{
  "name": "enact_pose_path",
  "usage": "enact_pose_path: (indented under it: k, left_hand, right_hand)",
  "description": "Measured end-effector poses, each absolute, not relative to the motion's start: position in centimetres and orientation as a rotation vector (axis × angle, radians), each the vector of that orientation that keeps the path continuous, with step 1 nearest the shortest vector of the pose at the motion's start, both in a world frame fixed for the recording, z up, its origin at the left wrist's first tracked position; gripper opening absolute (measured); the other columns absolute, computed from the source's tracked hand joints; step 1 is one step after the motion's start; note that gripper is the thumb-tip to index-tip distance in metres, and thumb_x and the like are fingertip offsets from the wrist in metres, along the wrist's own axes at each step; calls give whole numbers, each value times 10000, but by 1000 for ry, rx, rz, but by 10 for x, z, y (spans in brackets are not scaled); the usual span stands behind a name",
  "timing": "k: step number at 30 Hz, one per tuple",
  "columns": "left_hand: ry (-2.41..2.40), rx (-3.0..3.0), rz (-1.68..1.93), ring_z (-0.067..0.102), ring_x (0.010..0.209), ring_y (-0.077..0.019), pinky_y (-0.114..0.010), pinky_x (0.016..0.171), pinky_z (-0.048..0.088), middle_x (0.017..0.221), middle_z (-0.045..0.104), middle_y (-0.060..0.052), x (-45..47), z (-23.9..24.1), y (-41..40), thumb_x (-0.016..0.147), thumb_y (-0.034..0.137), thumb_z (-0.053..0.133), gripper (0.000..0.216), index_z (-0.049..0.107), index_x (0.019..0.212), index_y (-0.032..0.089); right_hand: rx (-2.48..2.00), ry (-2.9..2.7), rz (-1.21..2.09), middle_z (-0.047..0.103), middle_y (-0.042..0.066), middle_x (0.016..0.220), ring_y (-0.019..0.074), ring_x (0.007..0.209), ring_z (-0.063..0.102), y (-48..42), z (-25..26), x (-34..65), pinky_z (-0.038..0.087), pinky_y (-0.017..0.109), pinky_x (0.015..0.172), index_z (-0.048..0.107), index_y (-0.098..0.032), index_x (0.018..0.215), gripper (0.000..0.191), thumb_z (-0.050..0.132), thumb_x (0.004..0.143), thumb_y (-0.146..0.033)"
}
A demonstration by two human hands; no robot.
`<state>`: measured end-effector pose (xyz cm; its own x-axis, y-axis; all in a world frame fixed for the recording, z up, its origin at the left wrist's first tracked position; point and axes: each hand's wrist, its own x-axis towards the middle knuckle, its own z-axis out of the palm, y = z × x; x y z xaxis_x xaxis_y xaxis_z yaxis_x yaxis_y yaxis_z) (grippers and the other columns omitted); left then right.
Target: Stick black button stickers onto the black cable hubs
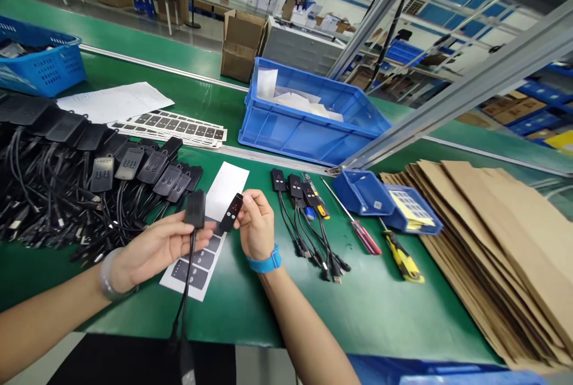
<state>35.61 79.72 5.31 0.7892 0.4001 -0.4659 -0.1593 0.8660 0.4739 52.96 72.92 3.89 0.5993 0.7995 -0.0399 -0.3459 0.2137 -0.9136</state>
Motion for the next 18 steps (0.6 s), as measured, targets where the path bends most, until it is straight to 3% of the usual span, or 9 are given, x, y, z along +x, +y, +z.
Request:
enact_pose_path:
  k: [3, 13, 18]
  left_hand:
    - [603, 665, 274, 676, 1009, -258, -399, 926, 557, 1160, 655, -151, 357, 47, 790, 837, 70, 618, 372, 521, 1190, 133]
    - [467, 906, 220, 664, 1055, -279, -424, 956, 523, 1157, 644, -124, 358, 45, 782, 847, 128, 597, 532, 399, 1337, 195]
    - [466, 901, 210, 664, 1057, -283, -439, 971, 517, 1117, 662, -118, 358, 46, 782, 840, 118, 599, 557, 382, 1349, 187]
  right_hand:
    - [-1110, -539, 863, 440, -86, 538, 63, 410, 397, 728, 37, 529, 350, 166, 355, 540, -221, 796, 284, 699, 774, -455]
    - [-1316, -869, 731, 557, -22, 668, 82, 464, 483, 719, 47, 516, 379, 187, 343, 625, -194, 788, 200, 736, 775, -359]
    - [-1363, -911, 687, 595, -8, 675, 107, 547, 533, 718, 44, 516, 439, 220, 440, 640, -194, 806, 170, 735, 784, -333]
